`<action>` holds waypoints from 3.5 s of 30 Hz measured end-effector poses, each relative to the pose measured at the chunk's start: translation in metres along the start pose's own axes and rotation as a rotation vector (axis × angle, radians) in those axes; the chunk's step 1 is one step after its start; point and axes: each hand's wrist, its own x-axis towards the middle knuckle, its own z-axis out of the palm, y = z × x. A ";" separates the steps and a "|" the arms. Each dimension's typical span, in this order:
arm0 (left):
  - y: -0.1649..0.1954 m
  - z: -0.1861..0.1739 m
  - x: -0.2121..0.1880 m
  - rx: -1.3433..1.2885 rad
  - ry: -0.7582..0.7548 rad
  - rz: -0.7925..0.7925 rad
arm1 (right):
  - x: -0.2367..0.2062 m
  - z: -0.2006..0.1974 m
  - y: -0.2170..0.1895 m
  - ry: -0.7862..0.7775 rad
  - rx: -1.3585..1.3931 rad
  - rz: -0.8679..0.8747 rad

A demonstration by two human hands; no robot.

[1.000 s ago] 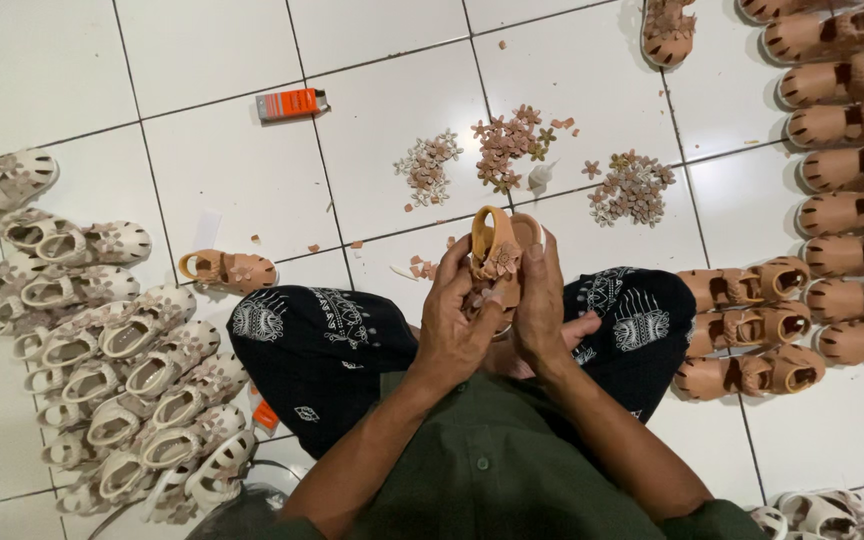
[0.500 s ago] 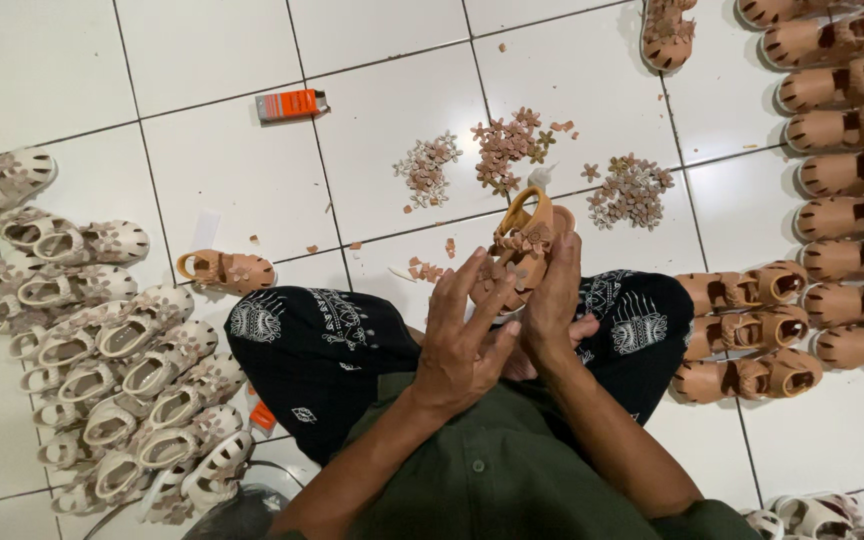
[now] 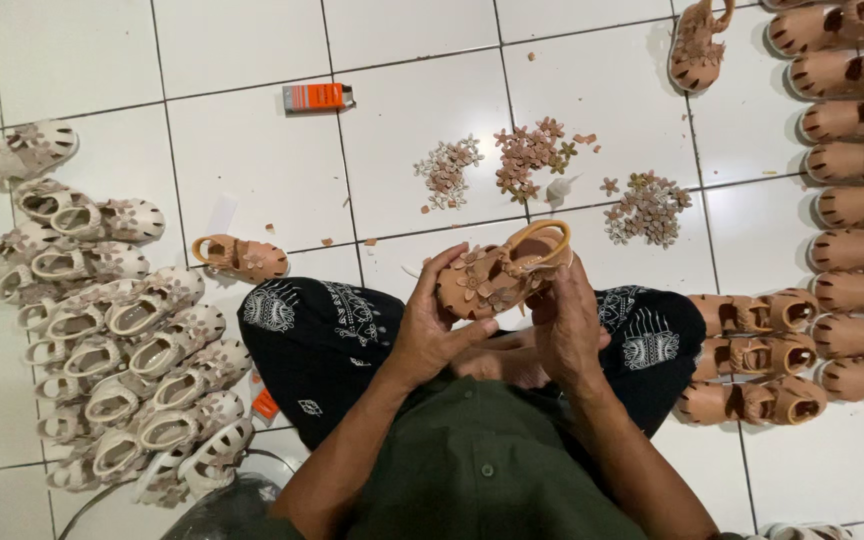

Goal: The person sits on a tiled floor and decorates small children's shoes by applying glue and attaching flower-shaped embellishments. They handle multiple shoes, pick up decorations, apply adhesive, and press the pieces onto the shoe surface.

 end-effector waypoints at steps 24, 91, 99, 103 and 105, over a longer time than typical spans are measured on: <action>0.000 -0.058 0.032 -0.384 0.198 -0.144 | 0.184 -0.050 0.013 0.234 -1.184 -0.420; 0.005 -0.060 -0.007 -0.330 0.144 -0.018 | -0.033 0.026 -0.093 -0.101 -1.486 -0.716; 0.002 -0.059 -0.007 -0.341 0.133 -0.010 | -0.037 0.032 -0.098 -0.079 -1.438 -0.667; 0.001 -0.059 -0.008 -0.351 0.126 -0.001 | -0.038 0.032 -0.096 -0.053 -1.520 -0.653; 0.001 -0.059 -0.008 -0.356 0.126 0.001 | -0.038 0.032 -0.095 -0.064 -1.499 -0.662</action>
